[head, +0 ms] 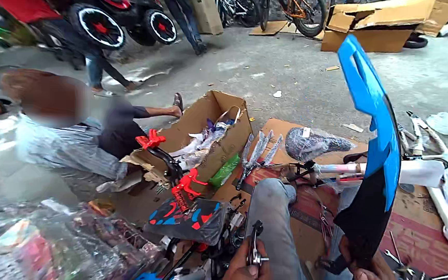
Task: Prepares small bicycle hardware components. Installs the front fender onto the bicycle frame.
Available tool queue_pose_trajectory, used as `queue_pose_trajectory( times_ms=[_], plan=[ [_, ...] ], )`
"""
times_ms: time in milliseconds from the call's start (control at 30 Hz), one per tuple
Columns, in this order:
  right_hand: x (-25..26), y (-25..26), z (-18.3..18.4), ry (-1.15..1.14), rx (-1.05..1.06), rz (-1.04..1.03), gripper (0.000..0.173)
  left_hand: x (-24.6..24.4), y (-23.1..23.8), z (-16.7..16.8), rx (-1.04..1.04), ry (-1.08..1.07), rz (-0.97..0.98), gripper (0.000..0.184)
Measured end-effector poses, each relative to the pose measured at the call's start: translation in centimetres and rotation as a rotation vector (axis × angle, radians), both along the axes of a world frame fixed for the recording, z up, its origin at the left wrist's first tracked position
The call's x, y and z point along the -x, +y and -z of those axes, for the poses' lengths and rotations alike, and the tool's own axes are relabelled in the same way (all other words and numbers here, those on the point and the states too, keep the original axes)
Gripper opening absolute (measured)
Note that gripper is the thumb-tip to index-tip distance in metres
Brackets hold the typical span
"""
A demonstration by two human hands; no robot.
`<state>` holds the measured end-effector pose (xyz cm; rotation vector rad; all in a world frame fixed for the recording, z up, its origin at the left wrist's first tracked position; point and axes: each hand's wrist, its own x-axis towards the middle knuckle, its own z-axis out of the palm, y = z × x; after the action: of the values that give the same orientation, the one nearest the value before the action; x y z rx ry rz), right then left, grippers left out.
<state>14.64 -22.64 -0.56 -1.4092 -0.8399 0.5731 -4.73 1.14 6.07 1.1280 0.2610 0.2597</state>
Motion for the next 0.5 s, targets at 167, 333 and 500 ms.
queue_pose_trajectory(
  times_ms=[167, 333, 500],
  plan=[
    [-0.2, 1.5, -2.5, 0.008, -0.096, -0.119, 0.05, -1.6, -0.8, 1.4, -0.051, -0.026, 0.116, 0.018],
    [0.2, 3.1, -4.0, 0.013, -0.105, -0.219, 0.054, -2.5, -2.0, 1.4, -0.394, 0.089, 0.238, 0.024],
    [0.1, 3.6, -4.2, 0.046, -0.054, -0.263, 0.057, -3.2, -3.0, 0.0, -0.792, 0.301, 0.293, 0.035]
  ],
)
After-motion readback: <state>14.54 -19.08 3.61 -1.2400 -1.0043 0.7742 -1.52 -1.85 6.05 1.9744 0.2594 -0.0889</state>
